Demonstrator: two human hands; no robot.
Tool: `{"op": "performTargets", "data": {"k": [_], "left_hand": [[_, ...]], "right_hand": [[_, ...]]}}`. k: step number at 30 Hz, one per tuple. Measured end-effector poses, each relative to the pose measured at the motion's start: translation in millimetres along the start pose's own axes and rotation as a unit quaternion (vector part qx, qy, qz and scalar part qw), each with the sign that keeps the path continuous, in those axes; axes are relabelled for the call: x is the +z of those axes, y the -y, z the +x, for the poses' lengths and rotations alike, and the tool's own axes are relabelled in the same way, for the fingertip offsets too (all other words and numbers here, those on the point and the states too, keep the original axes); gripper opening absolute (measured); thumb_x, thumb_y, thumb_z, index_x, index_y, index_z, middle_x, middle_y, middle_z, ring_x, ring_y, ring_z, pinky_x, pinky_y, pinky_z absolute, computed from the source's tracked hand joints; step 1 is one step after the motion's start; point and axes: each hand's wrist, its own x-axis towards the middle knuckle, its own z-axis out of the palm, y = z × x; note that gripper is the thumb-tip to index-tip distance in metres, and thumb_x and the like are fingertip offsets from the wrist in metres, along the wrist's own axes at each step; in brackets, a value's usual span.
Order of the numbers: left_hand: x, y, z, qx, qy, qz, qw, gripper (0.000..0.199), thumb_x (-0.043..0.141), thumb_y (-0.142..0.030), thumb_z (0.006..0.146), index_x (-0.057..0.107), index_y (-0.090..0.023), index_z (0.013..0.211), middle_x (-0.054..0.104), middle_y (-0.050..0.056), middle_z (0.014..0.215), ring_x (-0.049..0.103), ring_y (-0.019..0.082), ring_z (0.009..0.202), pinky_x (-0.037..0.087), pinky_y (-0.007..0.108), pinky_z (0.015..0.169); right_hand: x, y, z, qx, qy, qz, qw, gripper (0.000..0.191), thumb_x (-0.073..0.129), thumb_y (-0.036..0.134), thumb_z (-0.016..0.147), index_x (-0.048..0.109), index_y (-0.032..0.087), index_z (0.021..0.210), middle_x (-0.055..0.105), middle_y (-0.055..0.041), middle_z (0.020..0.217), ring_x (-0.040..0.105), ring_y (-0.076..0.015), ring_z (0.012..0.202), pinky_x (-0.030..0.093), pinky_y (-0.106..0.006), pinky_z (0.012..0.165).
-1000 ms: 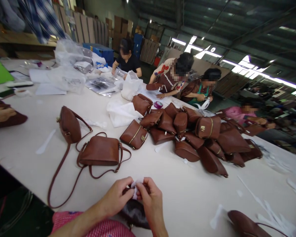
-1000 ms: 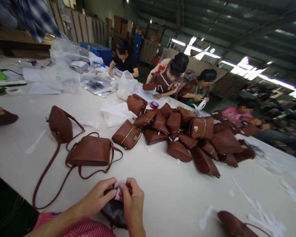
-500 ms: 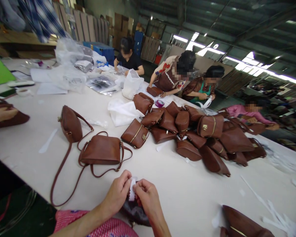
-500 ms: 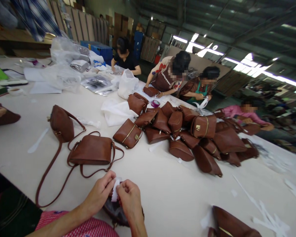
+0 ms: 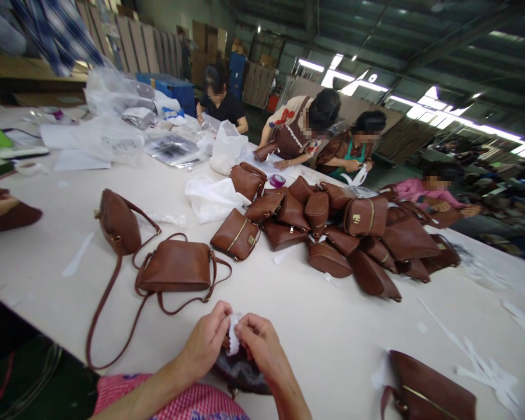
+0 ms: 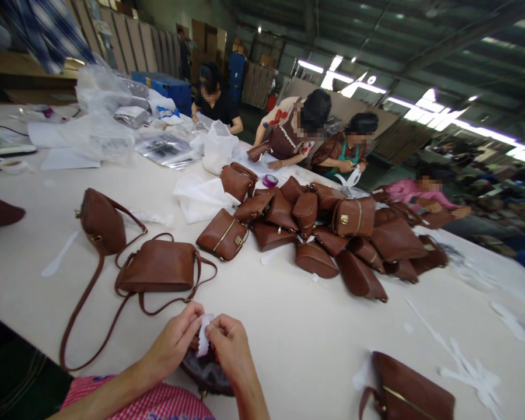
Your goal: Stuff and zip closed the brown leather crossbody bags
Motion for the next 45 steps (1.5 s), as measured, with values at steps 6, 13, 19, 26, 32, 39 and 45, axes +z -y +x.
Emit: {"op": "performTargets", "data": {"k": [6,13,19,26,32,39,45], "left_hand": [[1.3,3.4,-2.1,0.014,0.003,0.016,1.0,0.026,0.027,-0.039,0.093,0.045,-0.022,0.089,0.053,-0.002,0.07,0.054,0.017,0.067,0.039,0.03,0.066],[-0.6,2.7,-0.6,0.013,-0.008,0.01,1.0,0.027,0.028,-0.041,0.094,0.046,-0.022,0.092,0.055,-0.002,0.07,0.056,0.017,0.065,0.041,0.029,0.064],[-0.9,1.4,-2.8,0.025,0.02,0.04,0.999,0.026,0.026,-0.037,0.094,0.047,-0.021,0.092,0.055,-0.002,0.07,0.056,0.016,0.064,0.04,0.029,0.065],[-0.1,4.4,-3.8,0.044,0.037,0.047,0.997,0.027,0.026,-0.037,0.093,0.048,-0.022,0.092,0.053,-0.003,0.065,0.054,0.015,0.061,0.04,0.028,0.062],[-1.9,3.9,0.5,0.036,0.019,0.032,0.999,0.021,0.032,-0.033,0.091,0.048,-0.021,0.088,0.05,-0.004,0.061,0.051,0.015,0.057,0.037,0.027,0.059],[-2.2,2.1,1.9,0.028,0.002,0.012,1.0,0.022,0.031,-0.038,0.092,0.046,-0.022,0.089,0.053,-0.003,0.067,0.053,0.016,0.062,0.039,0.028,0.061],[-1.7,5.0,-1.1,0.048,0.005,0.034,0.998,0.024,0.028,-0.036,0.093,0.046,-0.022,0.087,0.048,-0.005,0.063,0.05,0.014,0.057,0.037,0.027,0.058]], "right_hand": [[-0.8,-0.8,3.7,0.036,0.009,0.009,0.999,0.023,0.056,0.04,0.063,0.046,0.021,0.054,0.039,0.0091,0.042,0.028,-0.0059,0.038,0.019,-0.023,0.04],[-3.3,-3.0,4.6,0.021,0.031,0.027,0.999,0.024,0.057,0.039,0.066,0.045,0.021,0.056,0.04,0.009,0.044,0.03,-0.0064,0.04,0.02,-0.023,0.042],[-1.5,-4.5,5.2,0.017,0.012,0.017,1.0,0.023,0.056,0.039,0.067,0.046,0.021,0.057,0.039,0.0086,0.046,0.03,-0.0069,0.041,0.022,-0.023,0.043],[1.9,-13.1,8.0,0.001,-0.016,-0.007,1.0,0.021,0.055,0.035,0.07,0.044,0.022,0.058,0.037,0.0089,0.048,0.031,-0.008,0.045,0.025,-0.023,0.044],[3.9,-13.9,4.8,0.002,-0.023,0.056,0.998,0.027,0.056,0.044,0.073,0.047,0.021,0.063,0.038,0.0099,0.049,0.031,-0.0069,0.043,0.026,-0.022,0.043],[2.9,-6.0,5.7,0.038,0.007,0.054,0.998,0.026,0.058,0.041,0.067,0.047,0.02,0.055,0.038,0.0098,0.042,0.03,-0.0055,0.037,0.022,-0.022,0.04],[3.9,-6.6,8.3,0.045,-0.004,0.041,0.998,0.027,0.057,0.04,0.066,0.045,0.021,0.053,0.038,0.0102,0.04,0.029,-0.0053,0.035,0.022,-0.022,0.037]]}}
